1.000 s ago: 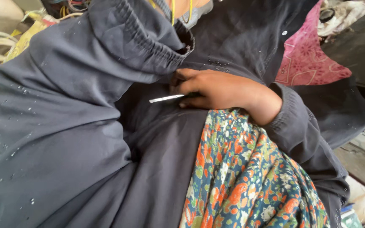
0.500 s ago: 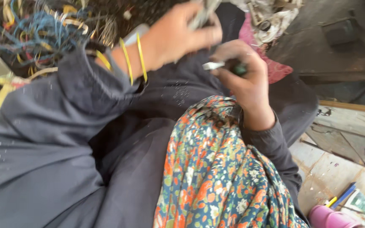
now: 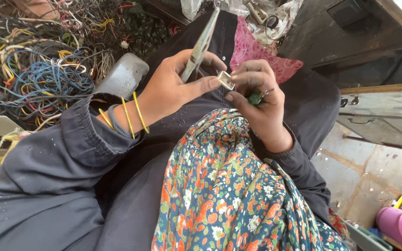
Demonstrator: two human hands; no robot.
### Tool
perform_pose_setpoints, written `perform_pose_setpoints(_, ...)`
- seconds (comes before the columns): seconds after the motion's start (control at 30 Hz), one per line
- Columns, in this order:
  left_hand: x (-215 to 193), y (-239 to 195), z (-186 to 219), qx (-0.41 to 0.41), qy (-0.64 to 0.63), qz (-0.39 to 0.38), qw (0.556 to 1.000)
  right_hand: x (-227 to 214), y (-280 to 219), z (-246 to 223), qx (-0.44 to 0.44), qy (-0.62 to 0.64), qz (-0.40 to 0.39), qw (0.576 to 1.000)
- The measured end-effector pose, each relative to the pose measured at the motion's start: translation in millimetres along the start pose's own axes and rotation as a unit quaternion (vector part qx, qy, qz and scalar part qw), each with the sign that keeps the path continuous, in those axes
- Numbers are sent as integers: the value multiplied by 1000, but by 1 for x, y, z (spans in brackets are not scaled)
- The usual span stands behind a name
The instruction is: The person uses pliers and a screwdriver to disassemble and adjust a white electrical plug. They then use scissors to trim the internal wires and reassemble the plug housing.
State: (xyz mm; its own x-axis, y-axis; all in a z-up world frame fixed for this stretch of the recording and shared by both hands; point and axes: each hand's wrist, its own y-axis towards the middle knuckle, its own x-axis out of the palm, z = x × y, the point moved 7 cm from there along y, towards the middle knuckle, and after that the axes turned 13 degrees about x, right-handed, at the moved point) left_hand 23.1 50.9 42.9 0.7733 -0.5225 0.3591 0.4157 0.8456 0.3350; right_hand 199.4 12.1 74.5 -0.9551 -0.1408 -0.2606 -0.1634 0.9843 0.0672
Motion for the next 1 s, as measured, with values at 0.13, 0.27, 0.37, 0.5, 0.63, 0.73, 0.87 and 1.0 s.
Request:
perform_pose_setpoints(0.13,0,-2,1,-2,21,-22,1000,-3,0,1,22,-19,4,1000)
perform_pose_setpoints(0.27,-2,-3,-4,-4,49,-30,998,-2,1,-3,-11,-83,11,996)
perform_pose_setpoints(0.37,-9,-4,-17,-14,78,-24,997,-8,4,-1,-21,-65,25,997)
perform_pose_setpoints(0.5,-23,-10,-52,-80,114,-35,990,-26,7,5,6,-9,55,998)
perform_pose_setpoints(0.63,-35,-3,-67,-108,159,-43,980,-44,8,8,7,45,83,996)
perform_pose_setpoints(0.73,-43,24,-56,-76,216,-50,972,-60,10,10,-8,36,113,993)
perform_pose_setpoints(0.87,-32,91,-10,233,471,-130,841,-78,12,16,-7,62,139,988)
perform_pose_setpoints(1.0,-56,191,-26,146,518,-91,838,-98,10,15,-31,64,173,982)
